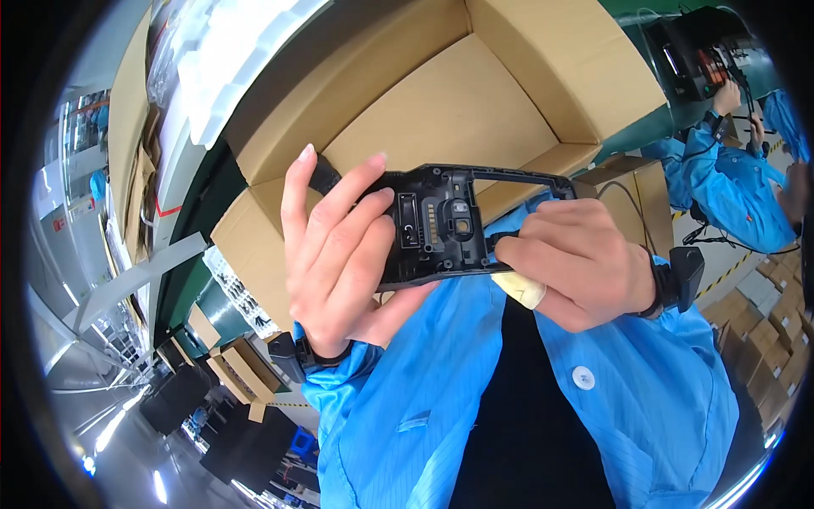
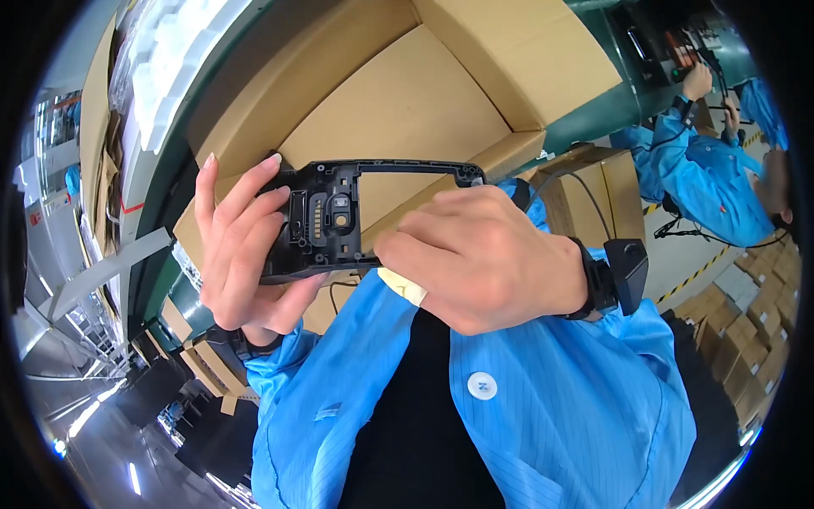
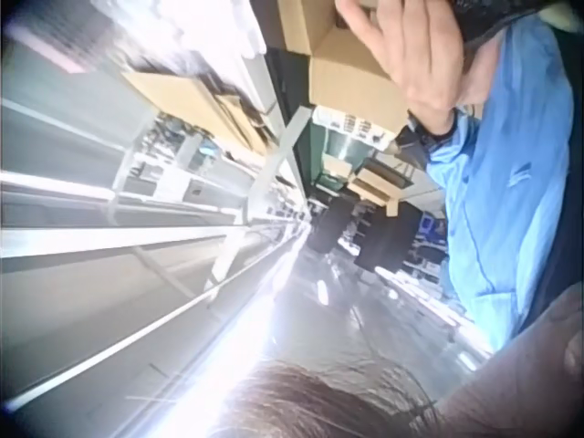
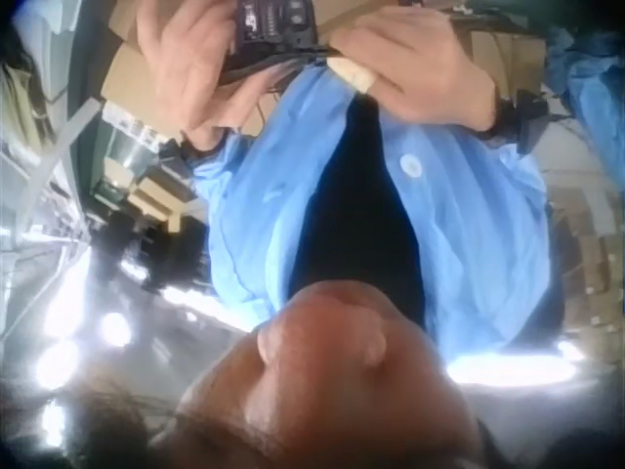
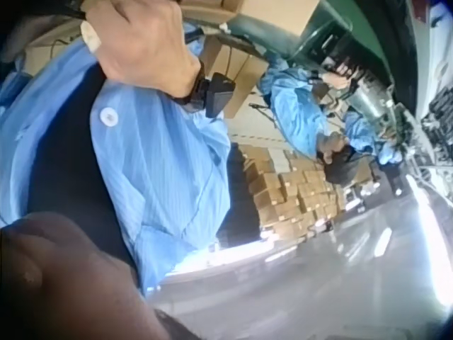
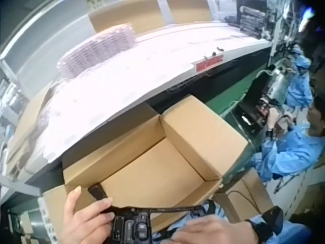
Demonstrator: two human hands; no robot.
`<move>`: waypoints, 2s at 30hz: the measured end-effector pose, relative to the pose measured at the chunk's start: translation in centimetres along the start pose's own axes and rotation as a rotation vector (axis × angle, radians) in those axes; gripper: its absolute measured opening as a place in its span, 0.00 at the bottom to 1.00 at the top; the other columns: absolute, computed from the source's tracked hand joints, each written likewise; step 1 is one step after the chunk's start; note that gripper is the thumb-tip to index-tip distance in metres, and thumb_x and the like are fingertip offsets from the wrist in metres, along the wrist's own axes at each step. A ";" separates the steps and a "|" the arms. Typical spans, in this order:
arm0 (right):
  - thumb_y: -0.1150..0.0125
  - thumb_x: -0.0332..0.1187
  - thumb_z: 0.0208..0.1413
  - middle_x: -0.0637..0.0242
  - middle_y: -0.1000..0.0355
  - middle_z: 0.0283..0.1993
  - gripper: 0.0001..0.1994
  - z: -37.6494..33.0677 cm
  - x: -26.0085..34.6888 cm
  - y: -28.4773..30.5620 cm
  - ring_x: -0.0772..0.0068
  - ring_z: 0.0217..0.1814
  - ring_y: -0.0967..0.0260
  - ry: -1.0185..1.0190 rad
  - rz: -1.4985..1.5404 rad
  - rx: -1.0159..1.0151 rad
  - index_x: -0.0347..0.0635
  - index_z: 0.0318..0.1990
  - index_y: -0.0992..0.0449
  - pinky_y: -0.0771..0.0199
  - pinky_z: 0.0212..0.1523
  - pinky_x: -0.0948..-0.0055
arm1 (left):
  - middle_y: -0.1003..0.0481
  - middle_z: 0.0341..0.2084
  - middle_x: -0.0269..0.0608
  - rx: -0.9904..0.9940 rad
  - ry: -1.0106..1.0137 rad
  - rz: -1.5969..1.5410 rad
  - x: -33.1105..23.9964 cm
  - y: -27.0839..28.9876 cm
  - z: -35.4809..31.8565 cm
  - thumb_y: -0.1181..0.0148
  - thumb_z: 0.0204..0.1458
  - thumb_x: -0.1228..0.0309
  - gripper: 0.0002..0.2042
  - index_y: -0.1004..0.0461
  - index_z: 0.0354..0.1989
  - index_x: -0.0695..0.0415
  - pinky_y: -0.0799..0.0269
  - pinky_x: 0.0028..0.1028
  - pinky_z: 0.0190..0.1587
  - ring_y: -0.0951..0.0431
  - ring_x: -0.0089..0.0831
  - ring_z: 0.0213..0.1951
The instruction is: Inspecting and organizing black plastic electronic component housings on a factory assembly line.
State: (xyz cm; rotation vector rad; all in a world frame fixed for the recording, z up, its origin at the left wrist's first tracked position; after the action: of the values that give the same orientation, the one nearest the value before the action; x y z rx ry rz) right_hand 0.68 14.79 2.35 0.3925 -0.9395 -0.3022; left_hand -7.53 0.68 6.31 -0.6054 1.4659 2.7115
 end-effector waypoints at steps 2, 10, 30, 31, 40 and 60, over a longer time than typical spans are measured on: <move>0.34 0.24 0.40 0.61 0.34 0.24 0.14 0.3 0.0 0.3 0.60 0.19 0.35 -0.013 0.045 -0.003 0.33 0.37 0.26 0.37 0.20 0.65 | 0.21 0.33 0.57 -0.003 0.018 -0.012 0.1 0.2 0.2 0.25 0.38 0.59 0.25 0.24 0.33 0.72 0.43 0.72 0.62 0.18 0.59 0.47; 0.33 0.24 0.46 0.60 0.33 0.24 0.11 0.1 -0.2 0.5 0.58 0.20 0.33 -0.043 0.123 0.001 0.33 0.37 0.26 0.35 0.20 0.63 | 0.21 0.29 0.56 -0.026 0.024 -0.047 0.1 0.0 0.3 0.24 0.37 0.59 0.26 0.23 0.33 0.72 0.41 0.72 0.60 0.17 0.59 0.43; 0.36 0.23 0.48 0.70 0.53 0.17 0.11 2.6 6.9 4.1 0.71 0.18 0.42 0.107 0.070 -0.259 0.36 0.21 0.34 0.25 0.52 0.22 | 0.24 0.14 0.44 -0.290 -0.470 0.832 -7.2 0.2 -0.2 0.43 0.51 0.82 0.06 0.33 0.25 0.62 0.21 0.41 0.41 0.12 0.44 0.33; 0.35 0.22 0.43 0.70 0.54 0.16 0.12 2.6 7.5 3.3 0.72 0.17 0.47 0.191 -0.006 -0.232 0.36 0.20 0.36 0.22 0.50 0.25 | 0.30 0.14 0.43 -0.255 -0.482 0.876 -7.3 -0.4 -0.4 0.40 0.58 0.80 0.07 0.32 0.34 0.70 0.23 0.59 0.47 0.13 0.53 0.34; 0.42 0.16 0.29 0.70 0.55 0.15 0.12 2.9 8.0 1.2 0.74 0.15 0.57 0.123 -0.105 -0.453 0.36 0.16 0.41 0.14 0.43 0.36 | 0.33 0.05 0.37 -0.413 -0.493 0.867 -7.7 -0.1 0.3 0.45 0.49 0.82 0.06 0.32 0.22 0.61 0.26 0.35 0.50 0.14 0.39 0.23; 0.56 0.14 0.28 0.69 0.54 0.15 0.07 2.8 8.0 0.5 0.73 0.14 0.56 0.157 -0.167 -0.474 0.36 0.15 0.43 0.14 0.43 0.38 | 0.23 0.12 0.51 -0.404 -0.423 0.820 -7.5 0.2 -1.0 0.47 0.49 0.77 0.04 0.30 0.24 0.60 0.49 0.24 0.24 0.20 0.49 0.48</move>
State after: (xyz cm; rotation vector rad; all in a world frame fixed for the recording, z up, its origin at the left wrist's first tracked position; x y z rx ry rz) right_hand 2.86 11.38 9.83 0.0554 -0.6547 -0.6227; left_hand -0.33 1.10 8.51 0.7326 1.2282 3.4260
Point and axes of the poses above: each hand's wrist, its own z-axis towards the middle knuckle, its own y-axis out of the back of the hand, x = y × z, the point moved 8 cm from there along z, towards the middle knuckle
